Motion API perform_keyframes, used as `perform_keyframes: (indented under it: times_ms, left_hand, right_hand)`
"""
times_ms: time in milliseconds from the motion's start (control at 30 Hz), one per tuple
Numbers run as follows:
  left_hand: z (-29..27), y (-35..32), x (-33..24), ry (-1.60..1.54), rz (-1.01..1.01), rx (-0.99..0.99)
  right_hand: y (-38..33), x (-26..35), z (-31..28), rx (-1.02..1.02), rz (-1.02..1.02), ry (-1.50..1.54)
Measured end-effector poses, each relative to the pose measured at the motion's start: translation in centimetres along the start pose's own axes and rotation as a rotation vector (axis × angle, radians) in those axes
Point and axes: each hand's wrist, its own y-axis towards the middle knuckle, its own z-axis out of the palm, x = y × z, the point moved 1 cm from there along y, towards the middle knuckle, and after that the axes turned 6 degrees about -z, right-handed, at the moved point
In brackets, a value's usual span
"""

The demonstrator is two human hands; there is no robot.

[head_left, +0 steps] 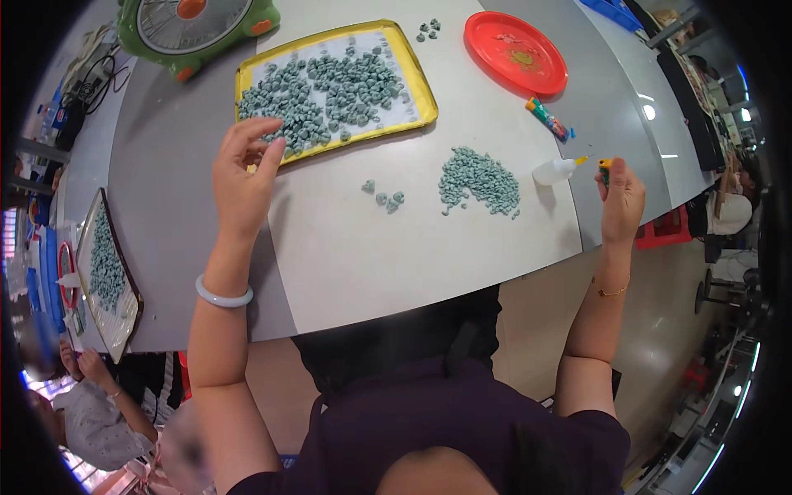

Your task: Apply glue to small plastic flower-shaped components and join them together at a workbench.

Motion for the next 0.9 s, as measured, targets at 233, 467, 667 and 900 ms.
perform_keyframes:
  times_ms: [233,467,667,900]
  left_hand:
    - [0.2,0.1,-0.3,-0.003,-0.001,0.026]
    - [0.4,-0.1,-0.4,0.035,-0.007,0.034]
    - [0.3,-0.1,-0.2,0.027,-0.010,0.037]
    - [0.5,-0.2,-0.3,0.034,-0.018,0.060]
  right_hand:
    - [0.2,0.3,-0.2,0.028,-0.056,-0.249]
    - [0.3,-0.2,-0.1,-0.007,-0.048,-0.224]
    - [0.7,0.6,-0.2,0.013,-0.066,-0.322]
    - [1.0,0.5,-0.3,0.023,-0.149,-0.378]
